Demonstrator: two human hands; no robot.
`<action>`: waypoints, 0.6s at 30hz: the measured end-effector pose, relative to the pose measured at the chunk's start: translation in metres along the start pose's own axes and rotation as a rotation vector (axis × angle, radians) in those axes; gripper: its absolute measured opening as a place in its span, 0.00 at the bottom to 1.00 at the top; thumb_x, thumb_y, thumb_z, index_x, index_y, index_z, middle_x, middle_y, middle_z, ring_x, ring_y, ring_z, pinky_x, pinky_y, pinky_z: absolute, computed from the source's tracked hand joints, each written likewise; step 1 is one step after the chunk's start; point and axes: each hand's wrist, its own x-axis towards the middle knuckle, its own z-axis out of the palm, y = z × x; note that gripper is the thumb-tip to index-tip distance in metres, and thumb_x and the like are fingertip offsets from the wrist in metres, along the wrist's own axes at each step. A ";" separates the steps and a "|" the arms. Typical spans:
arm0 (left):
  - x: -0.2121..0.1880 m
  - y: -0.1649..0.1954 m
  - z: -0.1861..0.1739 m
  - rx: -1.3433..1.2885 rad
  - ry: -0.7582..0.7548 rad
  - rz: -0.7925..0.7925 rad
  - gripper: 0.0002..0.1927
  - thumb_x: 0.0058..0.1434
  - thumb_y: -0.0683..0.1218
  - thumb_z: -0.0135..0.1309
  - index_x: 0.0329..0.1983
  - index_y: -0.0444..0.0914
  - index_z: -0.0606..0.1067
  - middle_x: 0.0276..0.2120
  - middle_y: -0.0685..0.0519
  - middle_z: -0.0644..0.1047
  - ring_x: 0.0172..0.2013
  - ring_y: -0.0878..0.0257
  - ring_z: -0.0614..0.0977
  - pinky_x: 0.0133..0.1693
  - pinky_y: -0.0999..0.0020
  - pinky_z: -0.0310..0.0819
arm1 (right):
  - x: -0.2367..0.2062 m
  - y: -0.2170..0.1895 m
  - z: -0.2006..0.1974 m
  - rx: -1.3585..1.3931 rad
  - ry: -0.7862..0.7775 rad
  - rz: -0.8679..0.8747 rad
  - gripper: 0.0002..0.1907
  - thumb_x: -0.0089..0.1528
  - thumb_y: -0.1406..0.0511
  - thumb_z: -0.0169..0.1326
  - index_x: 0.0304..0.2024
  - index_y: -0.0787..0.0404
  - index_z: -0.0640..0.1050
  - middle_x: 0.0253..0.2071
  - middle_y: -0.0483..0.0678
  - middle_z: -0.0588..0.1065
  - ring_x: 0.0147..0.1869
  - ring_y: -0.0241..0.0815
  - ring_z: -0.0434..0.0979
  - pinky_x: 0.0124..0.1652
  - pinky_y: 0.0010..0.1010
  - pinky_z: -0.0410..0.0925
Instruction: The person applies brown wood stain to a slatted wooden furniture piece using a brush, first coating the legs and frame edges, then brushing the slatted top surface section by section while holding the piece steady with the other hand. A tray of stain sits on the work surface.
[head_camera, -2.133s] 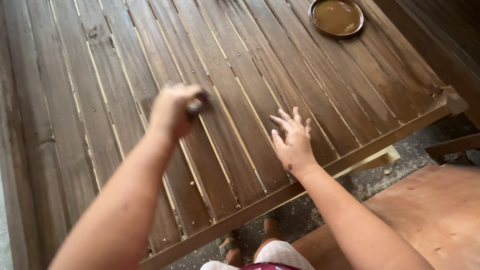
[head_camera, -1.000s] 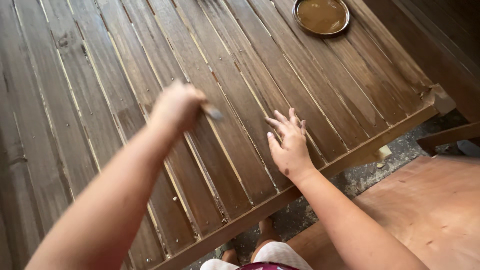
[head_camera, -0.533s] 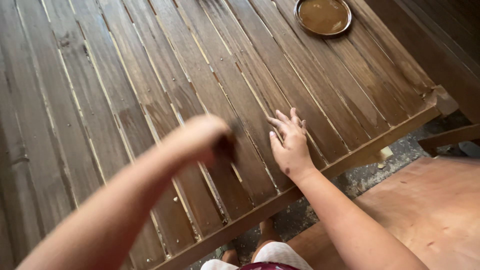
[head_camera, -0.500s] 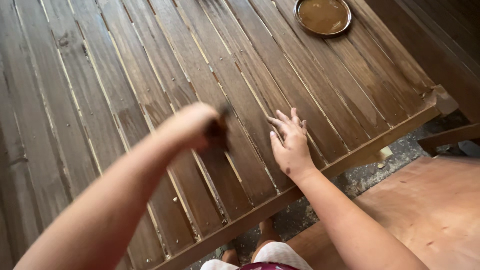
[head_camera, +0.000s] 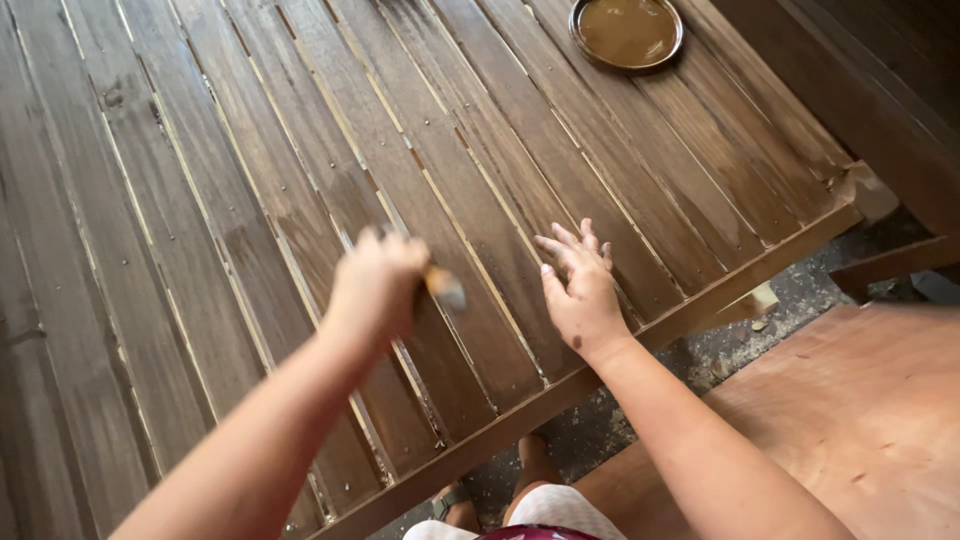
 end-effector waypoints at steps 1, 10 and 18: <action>-0.019 0.013 -0.007 -0.061 -0.082 0.049 0.12 0.46 0.41 0.65 0.33 0.41 0.78 0.38 0.48 0.79 0.43 0.47 0.78 0.40 0.53 0.79 | 0.000 0.000 0.000 0.003 -0.003 0.005 0.19 0.64 0.68 0.53 0.58 0.56 0.78 0.68 0.54 0.70 0.81 0.61 0.50 0.74 0.56 0.37; -0.033 0.046 -0.017 -1.311 -0.388 -0.155 0.12 0.55 0.44 0.63 0.43 0.39 0.81 0.35 0.52 0.85 0.36 0.63 0.84 0.38 0.65 0.81 | 0.004 -0.002 -0.002 0.053 -0.011 0.033 0.18 0.64 0.68 0.52 0.57 0.58 0.79 0.69 0.53 0.69 0.82 0.60 0.47 0.74 0.54 0.36; 0.051 -0.007 0.041 -0.750 -0.293 0.013 0.13 0.55 0.50 0.68 0.32 0.37 0.78 0.26 0.48 0.81 0.29 0.60 0.81 0.35 0.63 0.78 | 0.012 0.008 -0.016 0.026 -0.035 0.042 0.18 0.65 0.68 0.51 0.58 0.58 0.78 0.70 0.54 0.68 0.82 0.61 0.47 0.74 0.53 0.37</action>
